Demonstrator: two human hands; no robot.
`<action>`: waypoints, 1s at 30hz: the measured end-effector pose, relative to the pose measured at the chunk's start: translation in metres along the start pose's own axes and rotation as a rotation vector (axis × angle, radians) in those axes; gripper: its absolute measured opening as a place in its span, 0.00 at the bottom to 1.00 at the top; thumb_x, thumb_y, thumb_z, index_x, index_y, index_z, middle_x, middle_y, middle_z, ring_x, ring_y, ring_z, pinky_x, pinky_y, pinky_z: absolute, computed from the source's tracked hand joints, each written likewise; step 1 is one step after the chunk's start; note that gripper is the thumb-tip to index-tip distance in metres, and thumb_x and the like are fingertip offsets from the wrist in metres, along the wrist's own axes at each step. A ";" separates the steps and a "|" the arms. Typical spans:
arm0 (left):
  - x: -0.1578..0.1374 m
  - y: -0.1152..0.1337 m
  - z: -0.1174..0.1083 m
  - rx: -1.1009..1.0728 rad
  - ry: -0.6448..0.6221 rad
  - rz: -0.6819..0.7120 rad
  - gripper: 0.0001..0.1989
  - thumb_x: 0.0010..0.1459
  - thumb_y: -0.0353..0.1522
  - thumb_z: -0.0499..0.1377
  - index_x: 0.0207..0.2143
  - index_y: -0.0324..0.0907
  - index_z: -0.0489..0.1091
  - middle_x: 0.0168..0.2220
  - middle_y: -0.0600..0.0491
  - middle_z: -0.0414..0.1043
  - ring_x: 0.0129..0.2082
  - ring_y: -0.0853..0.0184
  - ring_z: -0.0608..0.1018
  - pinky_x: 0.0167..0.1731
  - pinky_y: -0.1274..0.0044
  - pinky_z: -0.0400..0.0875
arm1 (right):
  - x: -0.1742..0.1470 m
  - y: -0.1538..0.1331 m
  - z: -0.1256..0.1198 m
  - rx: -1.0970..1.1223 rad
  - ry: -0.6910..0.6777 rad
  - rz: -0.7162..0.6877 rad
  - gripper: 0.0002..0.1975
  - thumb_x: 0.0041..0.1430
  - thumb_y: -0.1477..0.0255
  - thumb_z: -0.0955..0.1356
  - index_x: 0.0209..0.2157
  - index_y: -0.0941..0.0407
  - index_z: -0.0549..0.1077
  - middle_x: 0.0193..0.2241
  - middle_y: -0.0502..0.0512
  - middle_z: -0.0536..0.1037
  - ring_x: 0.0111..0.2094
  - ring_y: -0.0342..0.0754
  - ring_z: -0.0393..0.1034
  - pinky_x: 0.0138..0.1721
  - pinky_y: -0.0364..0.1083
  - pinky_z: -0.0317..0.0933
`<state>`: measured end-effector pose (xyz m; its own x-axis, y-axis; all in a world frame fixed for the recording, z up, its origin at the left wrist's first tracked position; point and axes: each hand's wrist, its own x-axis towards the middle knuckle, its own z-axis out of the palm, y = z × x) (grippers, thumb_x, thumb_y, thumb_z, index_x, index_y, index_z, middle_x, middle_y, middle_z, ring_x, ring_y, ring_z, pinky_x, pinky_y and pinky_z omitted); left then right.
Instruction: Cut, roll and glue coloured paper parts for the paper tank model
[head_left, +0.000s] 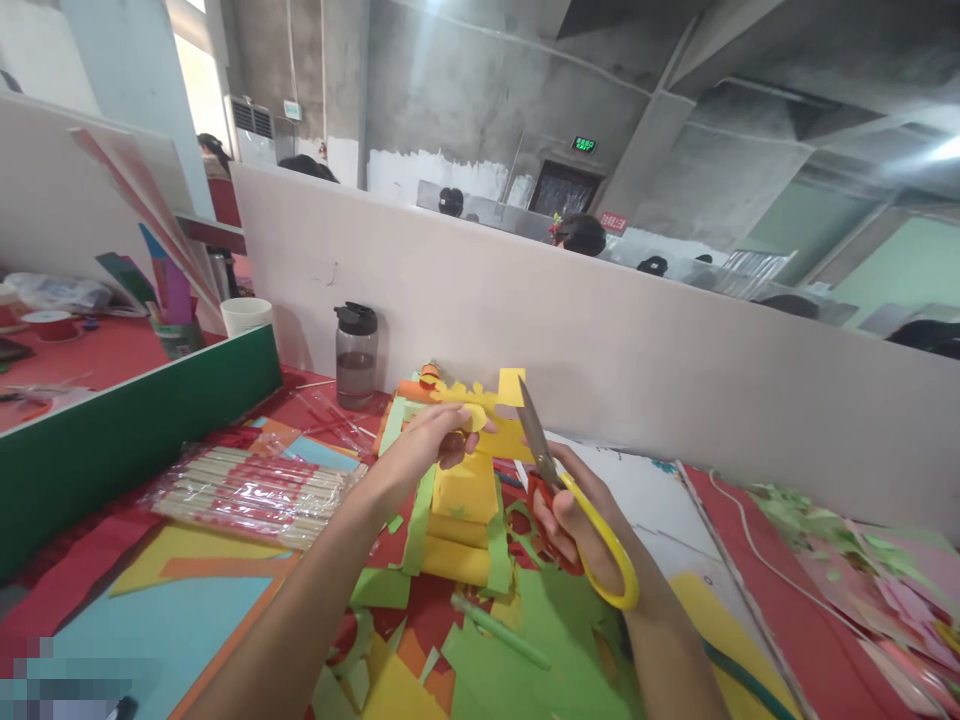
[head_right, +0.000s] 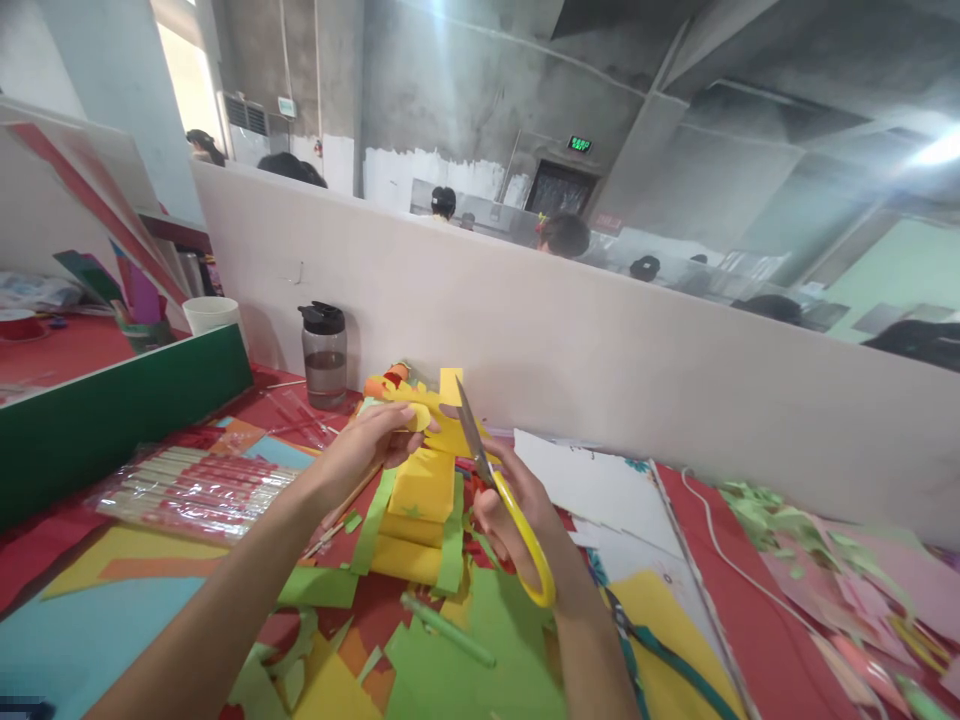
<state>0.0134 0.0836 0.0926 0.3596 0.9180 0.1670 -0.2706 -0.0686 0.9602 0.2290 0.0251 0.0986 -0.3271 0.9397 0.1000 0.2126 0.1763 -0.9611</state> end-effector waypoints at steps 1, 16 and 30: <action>0.001 -0.001 -0.001 -0.036 0.007 -0.002 0.17 0.61 0.41 0.53 0.37 0.38 0.75 0.25 0.55 0.63 0.20 0.75 0.59 0.21 0.78 0.49 | -0.001 0.000 -0.003 0.015 -0.016 -0.018 0.41 0.56 0.42 0.65 0.61 0.54 0.58 0.20 0.42 0.62 0.14 0.36 0.47 0.16 0.39 0.47; 0.005 0.002 -0.011 -0.255 0.275 0.098 0.15 0.55 0.41 0.62 0.35 0.37 0.75 0.34 0.51 0.74 0.21 0.77 0.65 0.21 0.81 0.59 | -0.022 -0.009 -0.036 -0.253 -0.722 0.115 0.39 0.41 0.39 0.71 0.46 0.56 0.81 0.26 0.55 0.76 0.26 0.47 0.69 0.29 0.42 0.61; -0.018 0.018 0.001 0.229 -0.852 -0.160 0.20 0.65 0.47 0.53 0.37 0.43 0.77 0.41 0.48 0.80 0.41 0.65 0.79 0.44 0.74 0.72 | -0.023 -0.026 -0.029 -0.384 -0.671 0.151 0.36 0.40 0.44 0.75 0.44 0.55 0.81 0.31 0.54 0.79 0.31 0.48 0.70 0.34 0.41 0.62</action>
<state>0.0027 0.0656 0.1072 0.9432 0.3287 0.0492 -0.0082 -0.1249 0.9921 0.2573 0.0075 0.1282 -0.7293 0.6055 -0.3187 0.5623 0.2649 -0.7834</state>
